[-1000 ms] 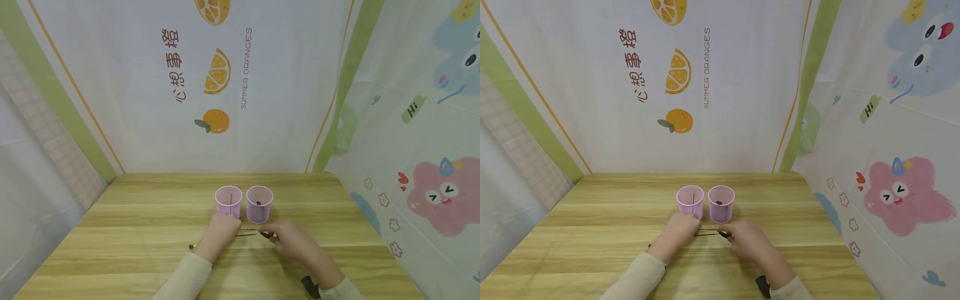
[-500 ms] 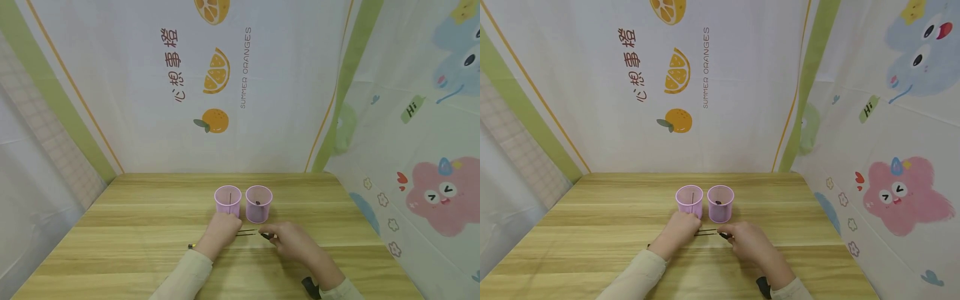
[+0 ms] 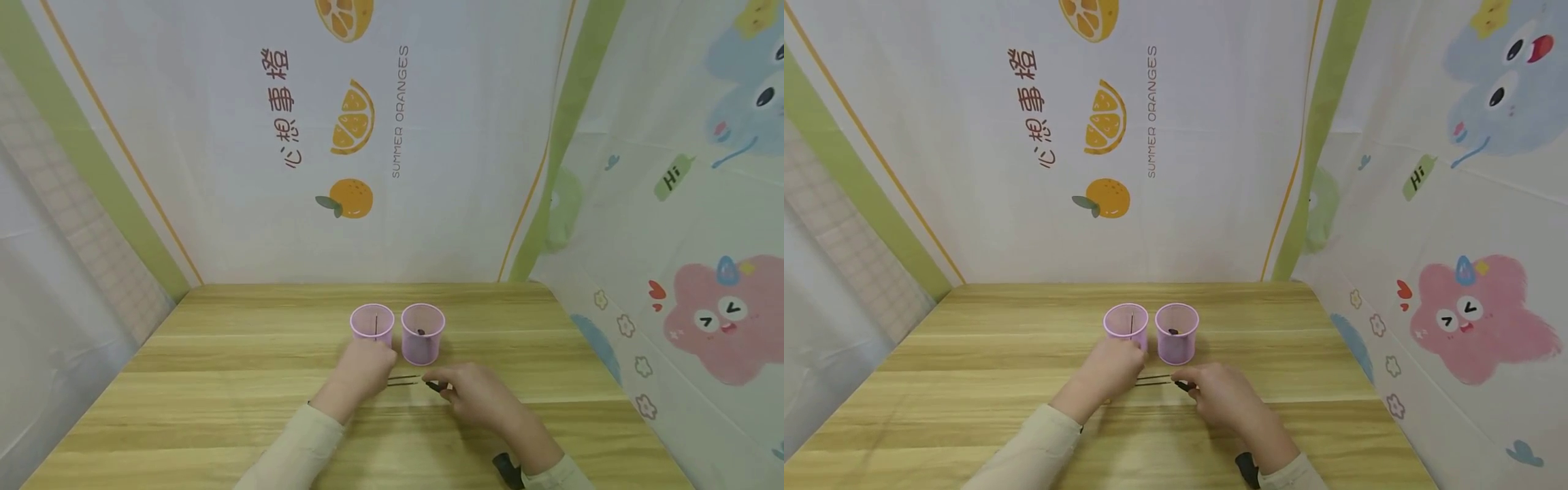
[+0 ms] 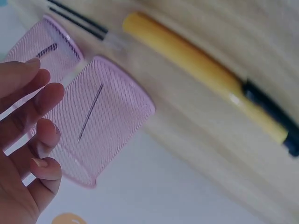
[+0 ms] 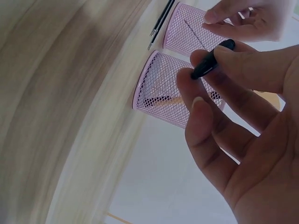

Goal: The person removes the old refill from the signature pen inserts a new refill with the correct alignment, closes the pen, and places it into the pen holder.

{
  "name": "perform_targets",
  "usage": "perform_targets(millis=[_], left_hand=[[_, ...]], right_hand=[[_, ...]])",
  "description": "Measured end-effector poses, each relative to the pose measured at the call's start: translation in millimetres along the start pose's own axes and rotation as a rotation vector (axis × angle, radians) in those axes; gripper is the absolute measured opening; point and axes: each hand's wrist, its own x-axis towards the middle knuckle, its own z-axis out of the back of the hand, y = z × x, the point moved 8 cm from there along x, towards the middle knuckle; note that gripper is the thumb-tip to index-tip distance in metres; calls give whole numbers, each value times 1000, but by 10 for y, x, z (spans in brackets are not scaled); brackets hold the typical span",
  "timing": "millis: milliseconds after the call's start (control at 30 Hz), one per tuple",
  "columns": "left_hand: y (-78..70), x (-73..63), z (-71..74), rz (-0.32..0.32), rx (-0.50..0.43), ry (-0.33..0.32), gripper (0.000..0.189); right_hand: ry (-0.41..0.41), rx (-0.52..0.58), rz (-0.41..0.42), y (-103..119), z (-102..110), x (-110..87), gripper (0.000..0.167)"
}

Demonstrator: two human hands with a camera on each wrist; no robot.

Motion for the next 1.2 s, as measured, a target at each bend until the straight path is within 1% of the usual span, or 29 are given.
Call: perform_targets(millis=[100,200,300,367,433,467,567,667,800,867,933,1100,1200], left_hand=[[52,28,46,14,-15,1,16],[131,80,136,35,-69,6,20],[270,151,256,79,-150,-12,26],[372,197,312,107,-188,-17,30],[473,233,325,139,-211,1,35],[515,246,324,151,-219,20,37],[612,282,282,183,-222,95,38],[671,307,229,221,-208,150,31],[731,321,120,321,-178,216,15],[755,330,83,376,-179,232,12],[768,354,46,417,-195,237,10],[786,432,-50,490,-263,259,6],[810,459,-104,535,-279,281,8]], right_hand=[[0,-2,-9,-10,2,-7,37],[2,-1,-15,-16,3,-16,37],[8,5,-14,-11,-7,-16,38],[12,13,-8,-5,-17,-18,38],[13,22,-2,0,-27,-21,38],[13,27,-1,1,-30,-24,38],[17,35,-9,-2,-36,-33,38],[15,36,-16,0,-36,-38,37],[20,34,-18,4,-56,-39,37],[26,32,-20,1,-72,-39,37],[31,29,-27,-7,-85,-39,37],[33,23,-23,-6,-102,-37,37],[34,17,-7,10,-108,-33,37]])
